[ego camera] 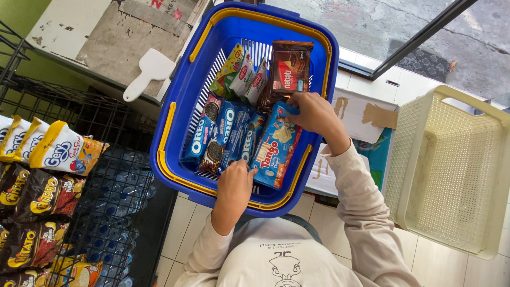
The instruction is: The person selects snack packages from a basket and places them onto a grocery shelf, handling items one at a time and organizing them next to existing products.
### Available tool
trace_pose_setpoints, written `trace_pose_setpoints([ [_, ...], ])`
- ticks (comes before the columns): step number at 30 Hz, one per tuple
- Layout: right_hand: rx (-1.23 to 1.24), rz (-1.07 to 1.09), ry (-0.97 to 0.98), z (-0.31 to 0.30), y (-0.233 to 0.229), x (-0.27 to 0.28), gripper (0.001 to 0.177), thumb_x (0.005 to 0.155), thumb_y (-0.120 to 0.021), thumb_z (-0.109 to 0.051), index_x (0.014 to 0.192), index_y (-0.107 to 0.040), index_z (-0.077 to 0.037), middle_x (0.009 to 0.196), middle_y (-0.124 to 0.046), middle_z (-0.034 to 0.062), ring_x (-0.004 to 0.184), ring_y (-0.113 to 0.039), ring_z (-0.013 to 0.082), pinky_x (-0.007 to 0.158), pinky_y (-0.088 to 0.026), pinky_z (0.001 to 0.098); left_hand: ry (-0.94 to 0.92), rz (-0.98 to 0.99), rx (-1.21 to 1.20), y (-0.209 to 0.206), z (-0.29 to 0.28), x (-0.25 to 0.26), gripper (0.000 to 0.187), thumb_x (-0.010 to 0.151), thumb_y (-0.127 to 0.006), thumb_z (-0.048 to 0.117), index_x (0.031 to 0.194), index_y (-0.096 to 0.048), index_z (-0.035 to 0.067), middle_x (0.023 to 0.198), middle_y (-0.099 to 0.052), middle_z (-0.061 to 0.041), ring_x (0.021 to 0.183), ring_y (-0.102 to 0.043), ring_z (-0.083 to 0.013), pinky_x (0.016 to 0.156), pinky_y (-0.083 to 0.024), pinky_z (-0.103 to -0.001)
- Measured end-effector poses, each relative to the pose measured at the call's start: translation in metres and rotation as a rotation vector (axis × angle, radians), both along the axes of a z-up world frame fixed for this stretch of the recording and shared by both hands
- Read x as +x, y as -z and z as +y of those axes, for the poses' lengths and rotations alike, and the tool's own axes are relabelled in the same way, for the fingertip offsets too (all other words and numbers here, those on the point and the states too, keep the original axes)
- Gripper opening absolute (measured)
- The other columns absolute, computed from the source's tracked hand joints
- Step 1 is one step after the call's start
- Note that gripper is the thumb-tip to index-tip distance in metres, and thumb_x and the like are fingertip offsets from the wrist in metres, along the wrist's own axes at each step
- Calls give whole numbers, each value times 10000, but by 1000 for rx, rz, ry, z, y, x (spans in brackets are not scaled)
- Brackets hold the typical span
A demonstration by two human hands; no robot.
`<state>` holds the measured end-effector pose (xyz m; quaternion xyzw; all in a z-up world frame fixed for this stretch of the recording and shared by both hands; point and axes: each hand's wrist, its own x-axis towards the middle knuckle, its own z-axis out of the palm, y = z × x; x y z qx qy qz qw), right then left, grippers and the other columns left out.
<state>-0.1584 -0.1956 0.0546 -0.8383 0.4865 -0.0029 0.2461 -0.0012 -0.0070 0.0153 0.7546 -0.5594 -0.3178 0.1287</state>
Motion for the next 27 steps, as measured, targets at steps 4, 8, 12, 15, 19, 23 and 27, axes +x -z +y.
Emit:
trace_pose_setpoints([
  [4,4,29,-17,1,-3,0,394,766,-780,-169,1114,-680,-15,984,-694,157,955,-673,351,748,-566,436,-21,16,9,-8,1,-1,244,952,-585,219,988,-634,-18,864,-659,-167,823,-708,-293,649,-597,-344],
  [8,19,81,-52,0,-4,-1,372,787,-750,-205,1109,-682,-31,991,-695,145,971,-667,348,777,-551,453,-10,9,-54,-4,3,0,213,939,-599,208,950,-628,-3,857,-645,-147,817,-706,-290,636,-595,-346],
  [12,45,59,-47,4,-11,0,384,808,-721,-198,1139,-658,-15,1038,-688,173,1015,-649,378,825,-531,486,-36,19,-94,-12,6,-2,186,942,-591,182,951,-626,-1,870,-642,-146,820,-705,-288,645,-596,-343],
  [15,75,5,-26,8,-15,-1,419,809,-722,-229,1161,-645,-14,1069,-680,185,1044,-634,395,847,-513,509,-33,41,-145,-19,9,-2,163,949,-572,148,960,-614,-9,889,-638,-155,832,-703,-304,659,-597,-369],
  [19,54,-46,-16,5,-2,-5,398,801,-728,-241,1139,-661,-42,1034,-692,159,1014,-649,372,836,-516,476,-74,96,-177,-16,13,-1,178,956,-565,167,979,-624,0,847,-654,-152,786,-707,-302,632,-586,-358],
  [23,38,-181,-15,7,-2,-8,385,798,-734,-236,1102,-667,-11,995,-687,205,980,-643,418,836,-502,504,-155,142,-254,-23,17,0,182,961,-564,175,978,-617,2,832,-683,-165,756,-716,-298,620,-588,-364],
  [27,16,-363,0,7,10,-17,384,790,-749,-269,1080,-666,-30,943,-682,192,932,-651,396,820,-494,485,-233,244,-346,-41,21,-4,168,955,-547,146,980,-581,-17,854,-701,-245,766,-715,-364,610,-580,-425],
])
